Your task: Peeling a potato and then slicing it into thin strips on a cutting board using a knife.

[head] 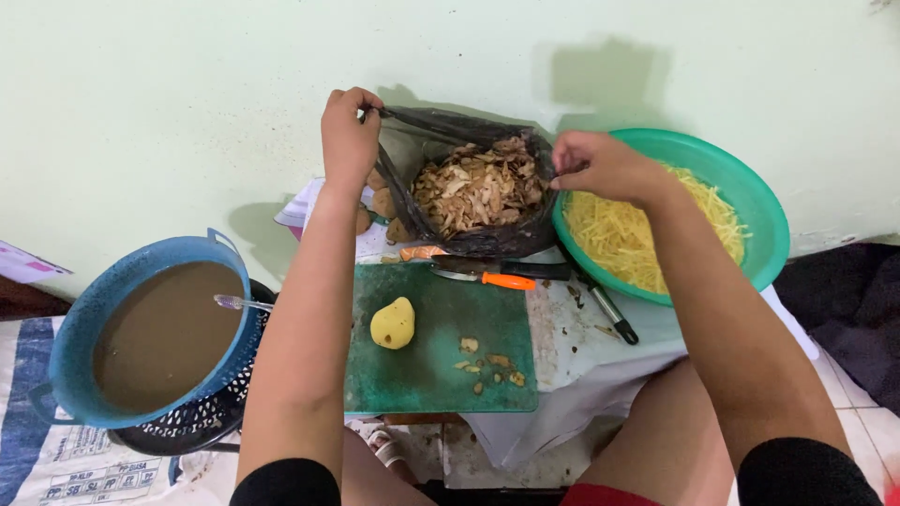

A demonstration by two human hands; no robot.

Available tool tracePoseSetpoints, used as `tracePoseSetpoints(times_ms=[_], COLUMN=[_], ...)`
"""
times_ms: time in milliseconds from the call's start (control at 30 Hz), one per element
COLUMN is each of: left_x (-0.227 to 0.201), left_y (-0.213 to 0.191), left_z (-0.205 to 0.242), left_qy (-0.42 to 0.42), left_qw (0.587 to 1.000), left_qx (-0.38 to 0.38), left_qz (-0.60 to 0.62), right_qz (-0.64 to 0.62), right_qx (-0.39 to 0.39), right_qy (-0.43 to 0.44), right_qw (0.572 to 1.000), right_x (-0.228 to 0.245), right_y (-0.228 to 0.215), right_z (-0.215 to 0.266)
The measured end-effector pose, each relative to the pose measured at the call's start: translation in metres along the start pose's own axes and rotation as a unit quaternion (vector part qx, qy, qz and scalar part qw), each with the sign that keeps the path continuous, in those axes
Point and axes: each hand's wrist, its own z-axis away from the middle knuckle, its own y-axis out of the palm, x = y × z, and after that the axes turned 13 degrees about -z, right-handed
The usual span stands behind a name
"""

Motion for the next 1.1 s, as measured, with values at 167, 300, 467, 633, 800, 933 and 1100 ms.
tracePoseSetpoints(times_ms=[167,300,467,633,800,933,1100], left_x=[-0.003,-0.008,0.009,0.002,-0.006,-0.012,-0.013], left_y=[-0.002,-0.008,0.011,0.017,0.012,0.009,0.009], left_z=[-0.002,-0.006,-0.006,-0.006,-0.008,-0.004,-0.004], left_qy=[-0.034,-0.079,-0.029,-0.011,-0.027,-0.035,-0.014], left_qw=[0.999,0.994,0.999,1.000,0.997,0.997,0.997], left_qx=[-0.035,-0.069,-0.032,-0.026,-0.069,-0.056,-0.065], left_qz=[0.000,-0.002,-0.003,0.010,0.033,0.035,0.042], right_qz=[-0.088,-0.104,-0.027,0.069,0.167,0.329,0.190], right_qx=[-0.010,-0.041,0.042,0.011,-0.085,-0.075,-0.086], right_qy=[-0.067,-0.055,-0.003,0.080,-0.046,0.024,-0.136], right_qw=[0.994,0.992,0.999,0.994,0.981,0.941,0.968], right_x=[-0.008,-0.009,-0.033,-0.003,-0.049,-0.077,-0.065], right_y=[-0.026,-0.039,-0.039,-0.028,0.007,0.032,0.038], right_z=[0.028,0.053,0.051,0.028,-0.054,-0.088,-0.079])
